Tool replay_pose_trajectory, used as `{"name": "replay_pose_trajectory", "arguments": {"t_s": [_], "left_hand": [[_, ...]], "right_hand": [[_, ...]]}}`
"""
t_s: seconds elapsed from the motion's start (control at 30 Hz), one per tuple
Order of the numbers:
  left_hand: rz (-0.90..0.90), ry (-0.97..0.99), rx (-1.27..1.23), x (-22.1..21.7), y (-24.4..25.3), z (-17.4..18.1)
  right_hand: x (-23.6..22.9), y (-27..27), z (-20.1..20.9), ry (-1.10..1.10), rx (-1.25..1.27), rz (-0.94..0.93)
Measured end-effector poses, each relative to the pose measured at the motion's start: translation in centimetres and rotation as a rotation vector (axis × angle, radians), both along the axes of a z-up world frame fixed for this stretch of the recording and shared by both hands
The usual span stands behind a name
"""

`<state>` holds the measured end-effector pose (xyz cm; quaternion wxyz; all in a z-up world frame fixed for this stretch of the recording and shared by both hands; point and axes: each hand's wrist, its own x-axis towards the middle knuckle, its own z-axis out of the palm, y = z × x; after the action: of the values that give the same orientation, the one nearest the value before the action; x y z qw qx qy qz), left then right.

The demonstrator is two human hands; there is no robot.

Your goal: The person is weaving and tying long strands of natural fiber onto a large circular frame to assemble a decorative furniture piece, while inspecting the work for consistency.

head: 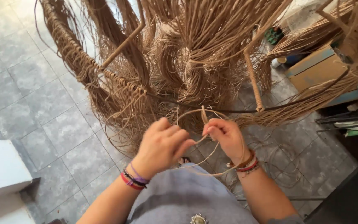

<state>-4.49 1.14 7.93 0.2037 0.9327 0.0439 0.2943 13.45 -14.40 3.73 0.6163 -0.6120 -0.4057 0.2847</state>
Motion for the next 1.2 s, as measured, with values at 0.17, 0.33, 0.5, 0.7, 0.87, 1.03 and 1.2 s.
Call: {"name": "replay_pose_trajectory", "arguments": {"t_s": [0.17,0.33,0.5,0.7,0.87,1.03,1.2], "left_hand": [[0.419,0.368,-0.093,-4.5,2.4,-2.7],[0.506,0.672,-0.045,-3.2,0.2,-0.9],[0.207,-0.156,0.247,4.1,-1.2,1.2],[0.178,-0.312,0.174,4.3,1.0,-0.4],[0.227,-0.346,0.228,3.6,0.9,1.3],[0.212,-0.363,0.294,5.6,0.1,0.0],[0.352,-0.293,0.36,2.5,1.5,-1.8]], "right_hand": [[0.2,-0.2,-0.5,0.115,-0.03,-0.048],[0.2,0.1,-0.7,0.13,-0.034,-0.05],[0.5,-0.4,-1.7,0.131,-0.074,-0.035],[1.0,-0.4,-1.9,0.214,-0.025,-0.002],[1.1,0.0,-2.0,0.223,-0.007,0.021],[0.8,-0.1,-1.6,0.21,-0.007,0.044],[0.7,-0.1,-0.4,0.234,-0.056,0.056]]}}
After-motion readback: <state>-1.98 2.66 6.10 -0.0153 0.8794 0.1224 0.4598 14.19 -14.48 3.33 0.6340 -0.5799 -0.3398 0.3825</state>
